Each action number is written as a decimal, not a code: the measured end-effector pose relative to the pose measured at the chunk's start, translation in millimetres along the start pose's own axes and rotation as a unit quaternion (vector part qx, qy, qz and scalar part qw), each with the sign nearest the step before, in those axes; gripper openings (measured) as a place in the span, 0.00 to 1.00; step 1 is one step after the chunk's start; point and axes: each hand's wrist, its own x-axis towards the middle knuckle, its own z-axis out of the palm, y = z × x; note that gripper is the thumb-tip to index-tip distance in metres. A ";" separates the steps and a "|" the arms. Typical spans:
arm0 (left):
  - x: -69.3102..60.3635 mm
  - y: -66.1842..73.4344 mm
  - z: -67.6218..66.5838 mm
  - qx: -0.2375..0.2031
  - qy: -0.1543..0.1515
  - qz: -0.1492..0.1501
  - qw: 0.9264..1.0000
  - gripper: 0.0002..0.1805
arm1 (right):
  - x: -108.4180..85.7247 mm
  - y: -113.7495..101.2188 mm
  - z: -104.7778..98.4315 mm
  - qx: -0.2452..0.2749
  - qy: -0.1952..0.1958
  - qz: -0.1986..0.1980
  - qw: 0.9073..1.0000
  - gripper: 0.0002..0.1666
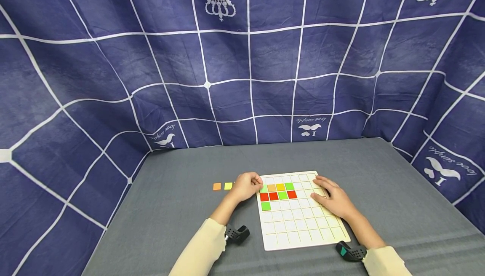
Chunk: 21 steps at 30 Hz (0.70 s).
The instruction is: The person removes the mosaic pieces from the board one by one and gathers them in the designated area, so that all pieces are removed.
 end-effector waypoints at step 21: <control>-4.0 -5.2 -6.6 -0.042 0.012 0.000 0.999 0.02 | 0.1 1.0 1.2 0.001 0.013 -0.020 1.000 0.31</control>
